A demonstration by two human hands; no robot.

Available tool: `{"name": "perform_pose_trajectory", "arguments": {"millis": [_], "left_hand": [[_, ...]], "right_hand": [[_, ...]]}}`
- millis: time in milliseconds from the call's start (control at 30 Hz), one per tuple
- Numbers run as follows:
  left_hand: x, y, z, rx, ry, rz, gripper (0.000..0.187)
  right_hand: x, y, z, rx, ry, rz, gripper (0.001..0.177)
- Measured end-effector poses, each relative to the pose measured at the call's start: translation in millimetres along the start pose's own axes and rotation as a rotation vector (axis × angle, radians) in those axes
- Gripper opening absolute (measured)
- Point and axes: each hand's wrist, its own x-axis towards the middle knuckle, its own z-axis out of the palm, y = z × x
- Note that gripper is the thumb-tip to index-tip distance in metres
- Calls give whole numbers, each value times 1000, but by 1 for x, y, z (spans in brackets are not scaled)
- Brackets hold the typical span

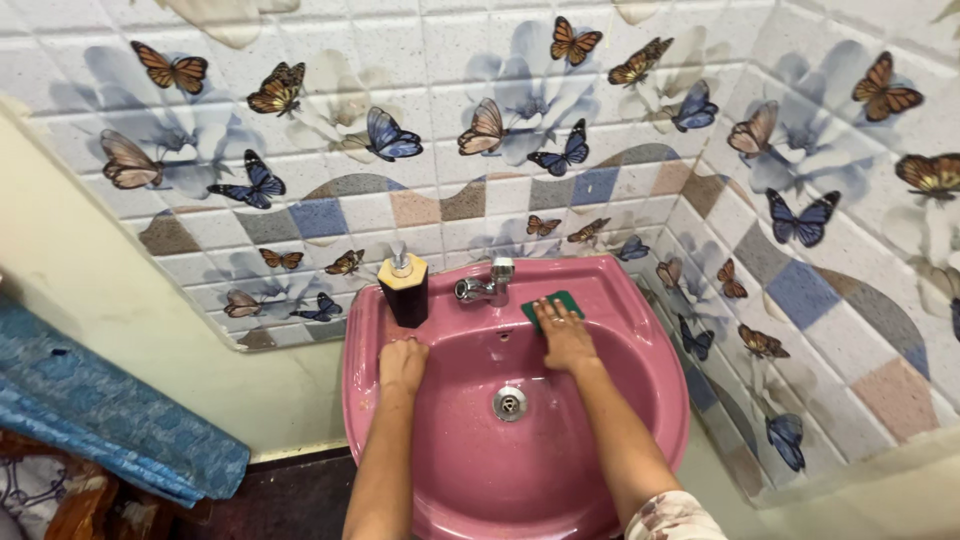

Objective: The person scrubs a pink bathroom sink basin and faucet using a green sponge. They repeatedly rinse the sponge under running water and wipe the basin, faucet, and surrounding counter area.

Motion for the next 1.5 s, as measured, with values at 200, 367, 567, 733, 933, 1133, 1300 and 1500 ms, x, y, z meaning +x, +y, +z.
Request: {"name": "perform_pose_trajectory", "arguments": {"millis": [200,367,567,733,933,1133,1300,1500], "left_hand": [[4,8,-2,11,-40,-73,20],[8,13,5,27,-34,-94,20],[12,14,6,9,-67,-131,19],[12,15,4,3,-62,-162,19],[12,14,3,5,-41,-148,21],[14,14,9,5,-58,-154,20],[16,12,11,12,-30,-139,20],[18,17,2,69,-93,-137,20]], "right_hand": [[9,32,-21,-62,-164,316,109],[29,-5,-21,-73,-161,226,110],[37,-27,-30,28,-215,-82,110],[43,13,-40,14,-225,-130,96],[45,73,-23,19,-160,63,99],[37,91,-23,-318,-101,198,111],[26,48,-47,-356,-195,291,116],[6,11,-47,-360,-304,399,120]]}}
